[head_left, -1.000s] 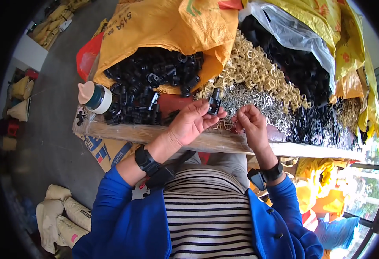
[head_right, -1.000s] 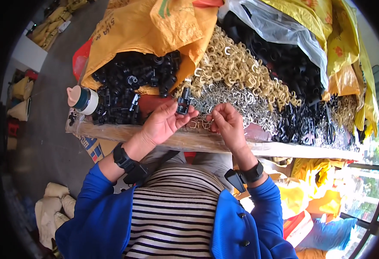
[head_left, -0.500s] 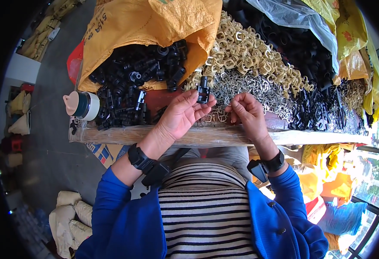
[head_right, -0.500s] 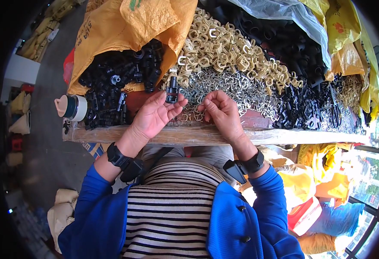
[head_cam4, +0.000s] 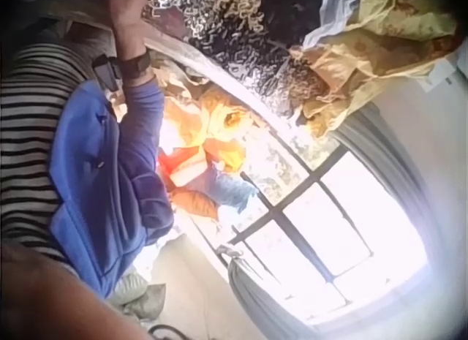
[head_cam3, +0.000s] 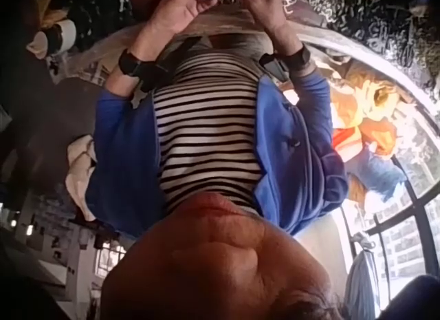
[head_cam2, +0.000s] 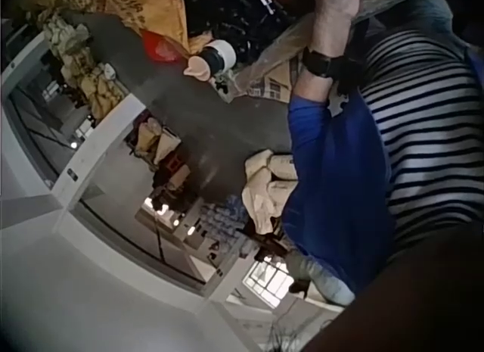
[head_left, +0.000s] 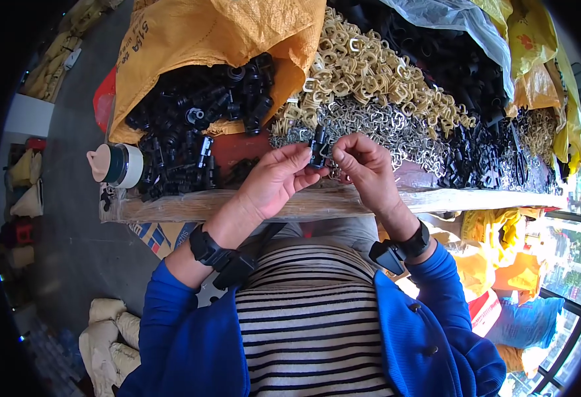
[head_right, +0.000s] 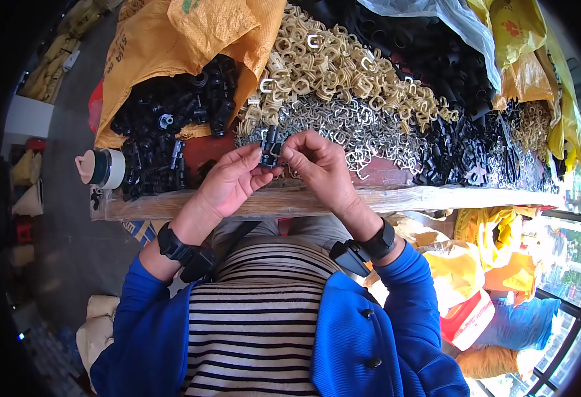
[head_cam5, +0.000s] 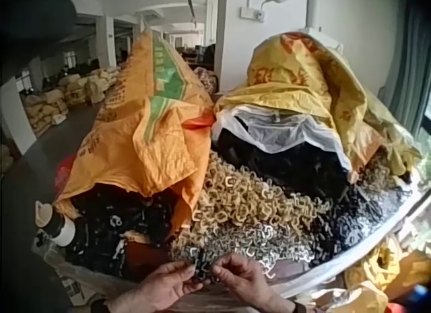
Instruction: The person assembles components by hand, picking up a black plastic part and inserting a small white piece and a metal clip into it. They repeat this process for several units, occasionally moving aside other parts on the table to reach the items.
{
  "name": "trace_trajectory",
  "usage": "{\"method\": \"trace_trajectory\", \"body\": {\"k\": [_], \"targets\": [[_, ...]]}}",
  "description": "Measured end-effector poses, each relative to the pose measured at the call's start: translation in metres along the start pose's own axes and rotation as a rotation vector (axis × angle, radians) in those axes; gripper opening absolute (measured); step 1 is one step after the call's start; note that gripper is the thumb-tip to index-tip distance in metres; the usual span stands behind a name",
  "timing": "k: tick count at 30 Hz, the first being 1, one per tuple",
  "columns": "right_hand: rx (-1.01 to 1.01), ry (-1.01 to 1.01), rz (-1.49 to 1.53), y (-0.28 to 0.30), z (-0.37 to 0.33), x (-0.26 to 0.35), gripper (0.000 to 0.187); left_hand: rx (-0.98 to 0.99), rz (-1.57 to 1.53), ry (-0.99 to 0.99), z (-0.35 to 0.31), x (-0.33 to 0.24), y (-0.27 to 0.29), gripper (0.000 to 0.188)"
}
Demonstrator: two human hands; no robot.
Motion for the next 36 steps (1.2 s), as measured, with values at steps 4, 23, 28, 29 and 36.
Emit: {"method": "trace_trajectory", "body": {"k": [4, 23, 28, 29, 36], "targets": [[0.013, 0.116, -0.073, -0.008, -0.004, 0.001, 0.008, 0.009, -0.021, -0.005, -0.006, 0.004, 0.001, 0.014], [-0.061, 0.031, -0.053, -0.081, -0.018, 0.086, 0.01, 0.104, -0.126, -0.253, -0.087, -0.05, -0.057, 0.015], [-0.01, -0.014, 0.114, -0.087, -0.016, 0.09, 0.009, 0.134, -0.171, -0.187, -0.094, -0.056, -0.066, 0.017], [-0.009, -0.01, 0.112, -0.086, -0.016, 0.09, 0.009, 0.132, -0.178, -0.157, -0.094, -0.056, -0.067, 0.018], [0.045, 0.007, -0.019, -0.088, -0.015, 0.091, 0.009, 0.12, -0.272, -0.102, -0.095, -0.054, -0.063, 0.018]]}}
Point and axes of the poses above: each hand's wrist, its own z-axis towards the middle knuckle, its own y-axis out of the back of the hand, x = y × z, the point moved 6 cm from there along z, towards the middle knuckle, and after that the axes turned 11 degrees about x, right-handed, at the moved point
